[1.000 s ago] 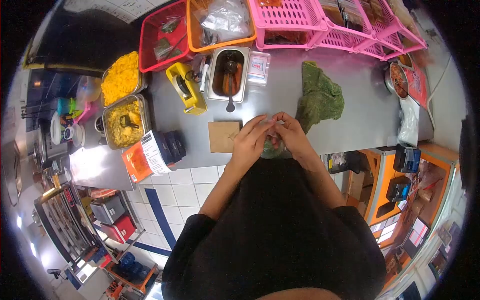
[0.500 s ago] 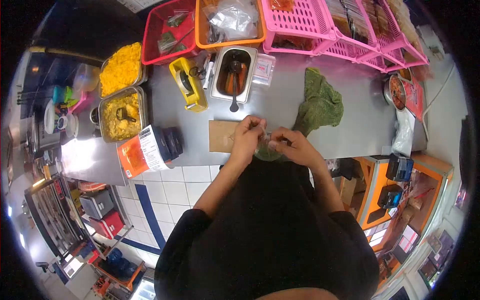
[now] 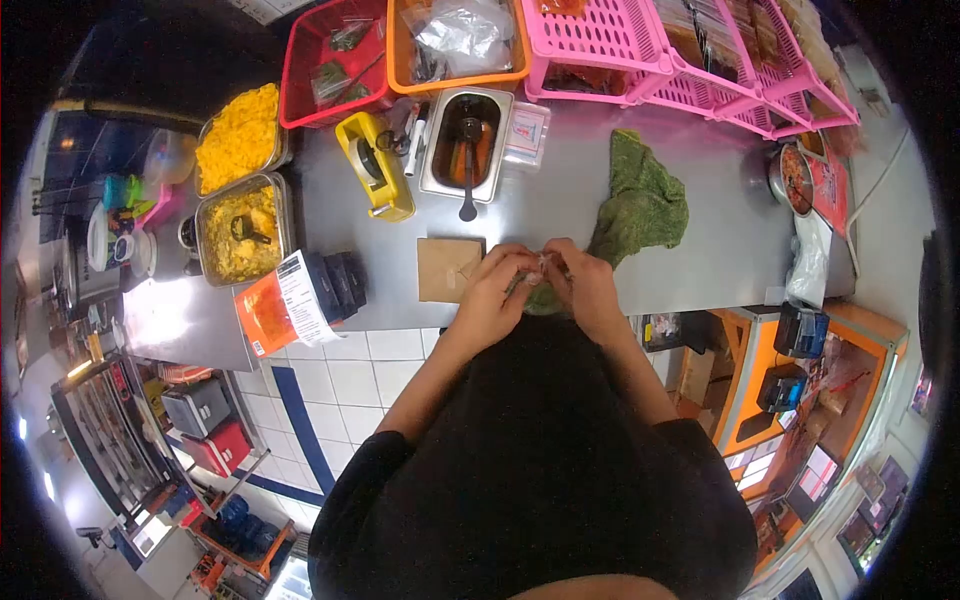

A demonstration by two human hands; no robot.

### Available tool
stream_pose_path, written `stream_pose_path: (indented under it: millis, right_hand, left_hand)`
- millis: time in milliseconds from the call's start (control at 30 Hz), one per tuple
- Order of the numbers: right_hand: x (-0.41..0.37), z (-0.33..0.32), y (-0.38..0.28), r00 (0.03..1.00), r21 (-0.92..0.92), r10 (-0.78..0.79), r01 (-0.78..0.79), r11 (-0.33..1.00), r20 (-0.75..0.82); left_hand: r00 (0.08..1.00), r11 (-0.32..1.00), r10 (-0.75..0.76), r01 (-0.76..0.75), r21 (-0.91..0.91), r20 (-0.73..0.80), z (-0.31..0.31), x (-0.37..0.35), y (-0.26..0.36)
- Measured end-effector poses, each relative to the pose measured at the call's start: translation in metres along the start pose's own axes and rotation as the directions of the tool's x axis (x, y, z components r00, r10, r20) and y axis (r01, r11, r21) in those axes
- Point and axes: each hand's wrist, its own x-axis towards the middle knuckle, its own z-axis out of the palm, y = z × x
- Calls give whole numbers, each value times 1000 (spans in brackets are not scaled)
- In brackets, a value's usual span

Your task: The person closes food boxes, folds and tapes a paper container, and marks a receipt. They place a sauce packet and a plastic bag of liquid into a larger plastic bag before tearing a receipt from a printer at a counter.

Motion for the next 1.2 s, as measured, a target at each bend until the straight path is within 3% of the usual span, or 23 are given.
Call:
stream_pose_path:
  millis: [33, 67, 133, 167, 233, 467, 533, 567, 633, 667, 733, 767, 833, 867, 900, 933, 1033, 1067, 1200]
  right_hand:
    - [1, 3, 2, 1000, 48, -1, 1, 999, 3]
    - [1, 5, 5, 1000, 49, -1, 1, 999, 4]
    - [2, 3, 11, 975, 510, 137, -210, 834, 176]
    - [2, -1, 13, 974, 506, 136, -211, 836, 181]
    - [5, -15, 9, 951, 743, 127, -299, 599, 280]
    - [11, -28, -5, 932, 687, 165, -351, 636, 323]
    - [12, -29, -1, 919, 801, 241, -391, 453, 312]
    - [10, -28, 3, 918, 799, 239, -394, 454, 317]
    - [7, -25, 18, 904, 889, 302, -381, 253, 301]
    - [6, -23, 28, 907, 890, 297, -377, 258, 299]
    - [5, -22, 37, 819, 868, 310, -494, -46, 483]
    - [4, -26, 42, 815, 864, 310, -502, -47, 490]
    - [10, -39, 33, 729, 738, 120, -672, -66, 674]
    - [14, -40, 37, 728, 737, 117, -672, -69, 675]
    - [17, -41, 41, 759, 620, 161, -618, 484, 631]
    - [20, -45, 48, 802, 279, 174, -389, 878, 572]
    - [30, -72, 99, 852, 230, 145, -294, 928, 503]
    - [26, -70, 111, 889, 294, 98, -250, 923, 448]
    - [24, -74, 77, 858, 149, 162, -264, 953, 487]
  left_hand:
    - [996, 989, 69, -75, 127, 48, -5, -1, 1]
    - [997, 989, 68, -74, 128, 48, -10, -3, 4]
    - [982, 922, 152, -181, 342, 110, -18, -4, 11]
    - [983, 924, 150, -177, 340, 104, -21, -5, 13]
    - [966, 842, 216, -258, 473, 142, -23, -6, 14]
    - [958, 829, 244, -288, 479, 152, -17, -9, 15]
    - [959, 825, 249, -283, 490, 135, -18, -11, 16]
    - [960, 825, 246, -278, 492, 130, -20, -15, 12]
    - [974, 784, 209, -221, 581, 88, -27, -23, -3]
    - [973, 782, 215, -223, 582, 84, -29, -26, -8]
    - [983, 790, 158, -183, 585, 95, -30, -31, -11]
    - [984, 792, 151, -175, 585, 90, -29, -32, -13]
    - [980, 794, 160, -199, 574, 119, -29, -25, -5]
    - [980, 792, 158, -198, 577, 120, -33, -23, -5]
    - [974, 768, 137, -219, 602, 179, -39, -22, -4]
    - [964, 743, 117, -244, 623, 238, -44, -23, -5]
    - [976, 705, 97, -207, 679, 196, -68, -37, -36]
    - [972, 705, 82, -212, 677, 219, -74, -39, -31]
    - [986, 750, 45, -139, 647, 160, -76, -47, -39]
